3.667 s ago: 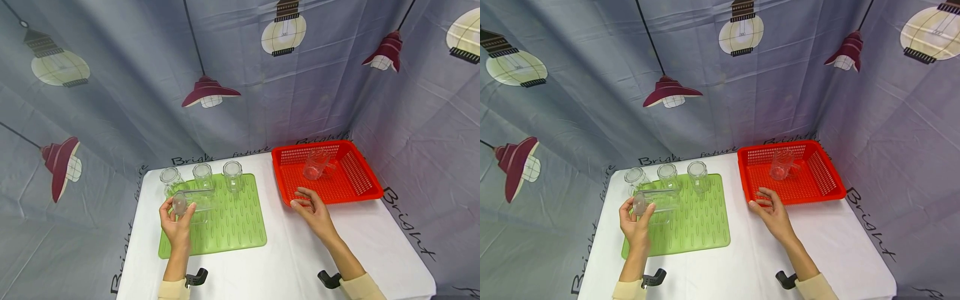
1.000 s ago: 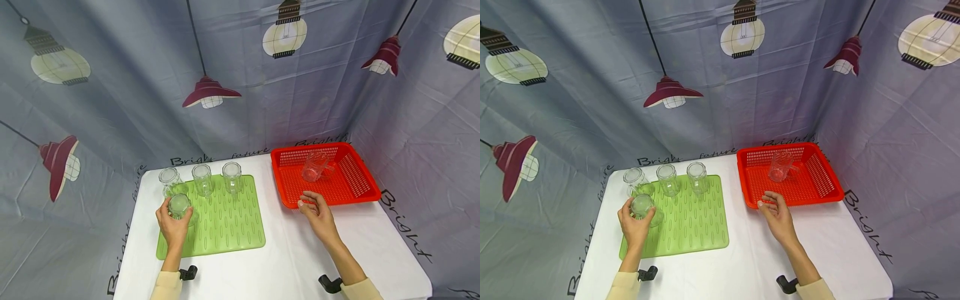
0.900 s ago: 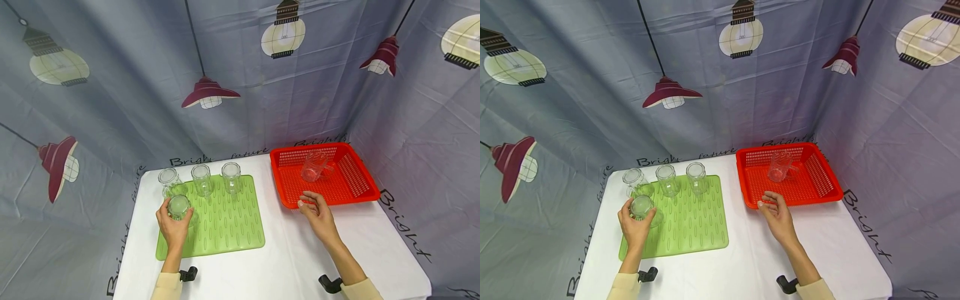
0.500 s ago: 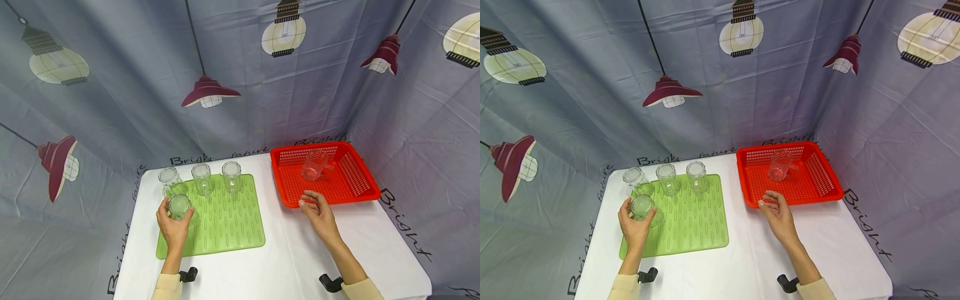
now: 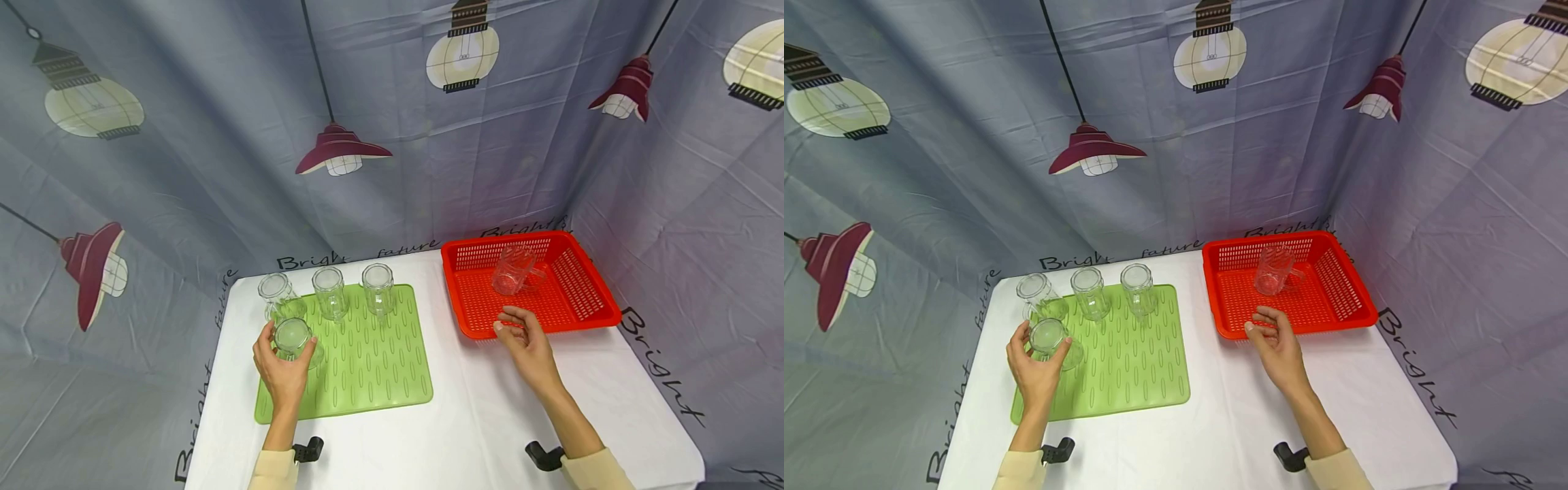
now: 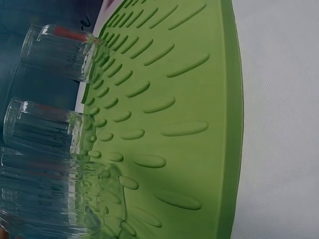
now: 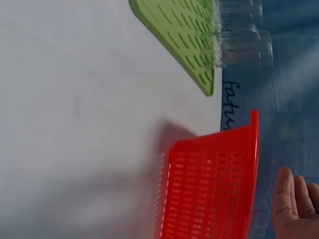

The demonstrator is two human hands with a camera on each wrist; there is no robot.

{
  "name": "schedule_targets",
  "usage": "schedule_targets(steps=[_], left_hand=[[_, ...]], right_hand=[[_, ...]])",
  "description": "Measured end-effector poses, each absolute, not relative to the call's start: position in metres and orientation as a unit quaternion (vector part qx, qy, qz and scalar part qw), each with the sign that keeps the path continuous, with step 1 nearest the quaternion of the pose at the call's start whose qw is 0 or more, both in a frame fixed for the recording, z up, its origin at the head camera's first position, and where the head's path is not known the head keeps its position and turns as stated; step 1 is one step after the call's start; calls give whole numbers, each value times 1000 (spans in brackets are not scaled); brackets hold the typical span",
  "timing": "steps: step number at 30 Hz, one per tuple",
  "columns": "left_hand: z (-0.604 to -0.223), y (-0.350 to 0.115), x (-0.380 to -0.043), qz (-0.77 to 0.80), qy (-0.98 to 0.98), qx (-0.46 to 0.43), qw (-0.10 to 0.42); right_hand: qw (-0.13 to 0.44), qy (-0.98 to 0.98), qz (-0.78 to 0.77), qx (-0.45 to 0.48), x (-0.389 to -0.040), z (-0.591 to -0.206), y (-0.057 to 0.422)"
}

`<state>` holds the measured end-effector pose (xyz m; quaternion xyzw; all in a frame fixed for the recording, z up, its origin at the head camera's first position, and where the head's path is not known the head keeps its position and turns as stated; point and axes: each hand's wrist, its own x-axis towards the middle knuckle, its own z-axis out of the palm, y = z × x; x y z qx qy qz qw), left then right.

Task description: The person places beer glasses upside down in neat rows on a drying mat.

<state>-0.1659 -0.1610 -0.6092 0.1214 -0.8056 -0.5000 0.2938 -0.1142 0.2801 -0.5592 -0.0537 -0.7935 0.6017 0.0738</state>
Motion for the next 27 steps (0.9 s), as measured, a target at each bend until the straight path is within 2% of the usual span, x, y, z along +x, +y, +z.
schedule_targets(steps=[19,27], left_hand=[[-593,-153,-156,-507,-798,110,306],[-583,-144,-153,-518,-793,100,305]], right_hand=[[112,-823,552,-78,-147,-556,319],[109,-837,525,-105,-165,-555,335]])
